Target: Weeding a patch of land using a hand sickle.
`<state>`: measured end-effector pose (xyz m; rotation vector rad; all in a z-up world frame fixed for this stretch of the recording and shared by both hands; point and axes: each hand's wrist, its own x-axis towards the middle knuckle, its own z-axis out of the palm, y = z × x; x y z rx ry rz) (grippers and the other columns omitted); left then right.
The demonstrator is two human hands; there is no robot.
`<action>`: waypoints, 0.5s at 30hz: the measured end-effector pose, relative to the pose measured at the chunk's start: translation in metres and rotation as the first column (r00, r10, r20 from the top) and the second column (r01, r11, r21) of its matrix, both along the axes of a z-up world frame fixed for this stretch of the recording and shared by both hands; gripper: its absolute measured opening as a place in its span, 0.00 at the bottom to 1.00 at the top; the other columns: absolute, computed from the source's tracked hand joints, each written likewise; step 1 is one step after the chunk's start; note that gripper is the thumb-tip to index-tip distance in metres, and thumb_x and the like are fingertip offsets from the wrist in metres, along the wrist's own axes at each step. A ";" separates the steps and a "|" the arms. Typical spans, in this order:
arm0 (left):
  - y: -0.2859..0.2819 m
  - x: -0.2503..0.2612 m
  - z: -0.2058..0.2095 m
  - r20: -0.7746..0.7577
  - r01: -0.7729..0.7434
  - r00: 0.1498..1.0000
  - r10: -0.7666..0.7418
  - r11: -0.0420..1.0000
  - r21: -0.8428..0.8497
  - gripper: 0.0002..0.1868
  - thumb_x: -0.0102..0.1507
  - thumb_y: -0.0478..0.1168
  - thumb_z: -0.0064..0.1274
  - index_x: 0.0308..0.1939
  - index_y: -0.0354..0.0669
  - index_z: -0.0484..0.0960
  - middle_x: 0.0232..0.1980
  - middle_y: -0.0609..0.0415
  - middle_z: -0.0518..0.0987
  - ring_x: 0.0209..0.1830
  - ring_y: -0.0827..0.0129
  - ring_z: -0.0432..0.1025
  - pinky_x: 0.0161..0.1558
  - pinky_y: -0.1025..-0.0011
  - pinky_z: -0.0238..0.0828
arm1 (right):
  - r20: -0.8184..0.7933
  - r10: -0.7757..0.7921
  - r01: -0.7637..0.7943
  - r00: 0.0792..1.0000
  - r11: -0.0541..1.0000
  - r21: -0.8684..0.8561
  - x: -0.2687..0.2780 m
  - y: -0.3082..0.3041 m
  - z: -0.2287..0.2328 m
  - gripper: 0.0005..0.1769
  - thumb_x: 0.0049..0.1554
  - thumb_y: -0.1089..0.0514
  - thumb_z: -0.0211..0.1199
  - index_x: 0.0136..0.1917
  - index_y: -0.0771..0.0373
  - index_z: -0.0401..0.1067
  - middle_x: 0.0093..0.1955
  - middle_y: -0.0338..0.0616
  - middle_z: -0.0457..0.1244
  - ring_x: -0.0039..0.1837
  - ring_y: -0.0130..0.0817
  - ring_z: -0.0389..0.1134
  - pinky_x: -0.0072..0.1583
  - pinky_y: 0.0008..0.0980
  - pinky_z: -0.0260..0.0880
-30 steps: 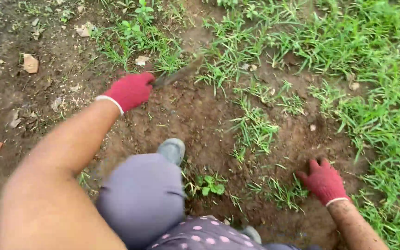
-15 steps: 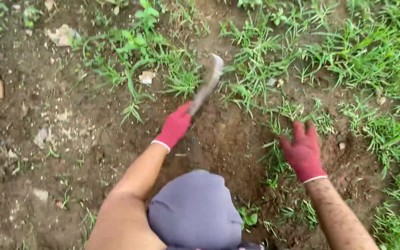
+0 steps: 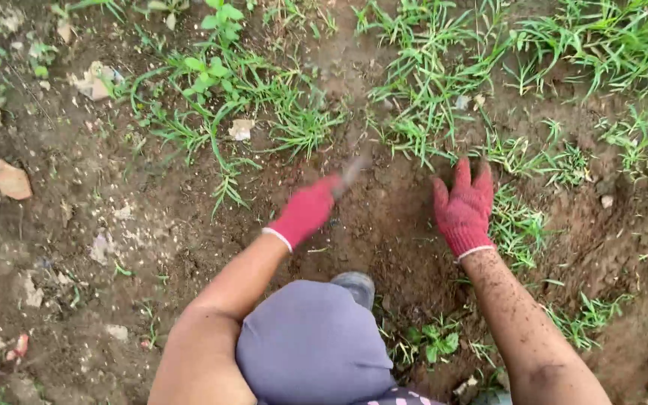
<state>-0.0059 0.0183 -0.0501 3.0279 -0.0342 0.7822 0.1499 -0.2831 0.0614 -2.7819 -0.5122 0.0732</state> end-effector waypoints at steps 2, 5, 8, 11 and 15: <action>-0.030 -0.003 0.038 -0.506 -0.404 0.835 -0.218 0.381 -0.832 0.25 0.68 0.47 0.46 0.70 0.58 0.73 0.70 0.54 0.75 0.69 0.58 0.69 0.71 0.61 0.63 | 0.008 -0.010 0.010 1.000 0.999 0.042 0.003 -0.007 -0.008 0.38 0.66 0.38 0.55 0.78 0.65 0.60 0.75 0.78 0.51 0.77 0.73 0.52 0.74 0.63 0.52; -0.001 -0.007 0.083 -0.214 -0.133 0.974 -0.069 0.592 -0.795 0.20 0.65 0.39 0.54 0.61 0.50 0.80 0.52 0.44 0.84 0.49 0.47 0.79 0.54 0.53 0.74 | -0.015 0.013 -0.013 1.000 1.000 0.010 0.002 -0.016 -0.006 0.38 0.66 0.39 0.56 0.78 0.66 0.61 0.75 0.77 0.52 0.77 0.70 0.53 0.75 0.62 0.53; 0.010 0.009 0.121 -0.504 -0.532 0.847 0.170 0.231 -0.815 0.30 0.65 0.43 0.42 0.73 0.55 0.70 0.62 0.45 0.79 0.44 0.58 0.80 0.58 0.55 0.71 | -0.076 -0.031 0.028 0.997 0.999 -0.036 -0.001 -0.024 -0.008 0.38 0.66 0.35 0.53 0.80 0.59 0.59 0.76 0.72 0.52 0.77 0.70 0.53 0.73 0.64 0.56; 0.002 -0.016 0.041 -0.589 -0.457 0.807 -0.052 0.577 -0.677 0.26 0.67 0.48 0.46 0.71 0.66 0.70 0.48 0.37 0.83 0.48 0.41 0.79 0.57 0.47 0.73 | -0.088 -0.068 0.064 0.994 0.997 -0.044 0.001 -0.029 -0.026 0.39 0.64 0.33 0.53 0.81 0.55 0.58 0.78 0.69 0.52 0.77 0.71 0.52 0.71 0.68 0.58; 0.016 -0.008 0.117 -0.511 -0.424 0.858 -0.050 0.494 -0.759 0.24 0.64 0.44 0.50 0.66 0.63 0.77 0.54 0.48 0.84 0.46 0.42 0.79 0.56 0.49 0.74 | -0.109 -0.079 0.072 0.991 0.995 -0.069 0.003 -0.035 -0.042 0.40 0.64 0.31 0.52 0.81 0.51 0.57 0.79 0.65 0.51 0.78 0.69 0.51 0.70 0.69 0.59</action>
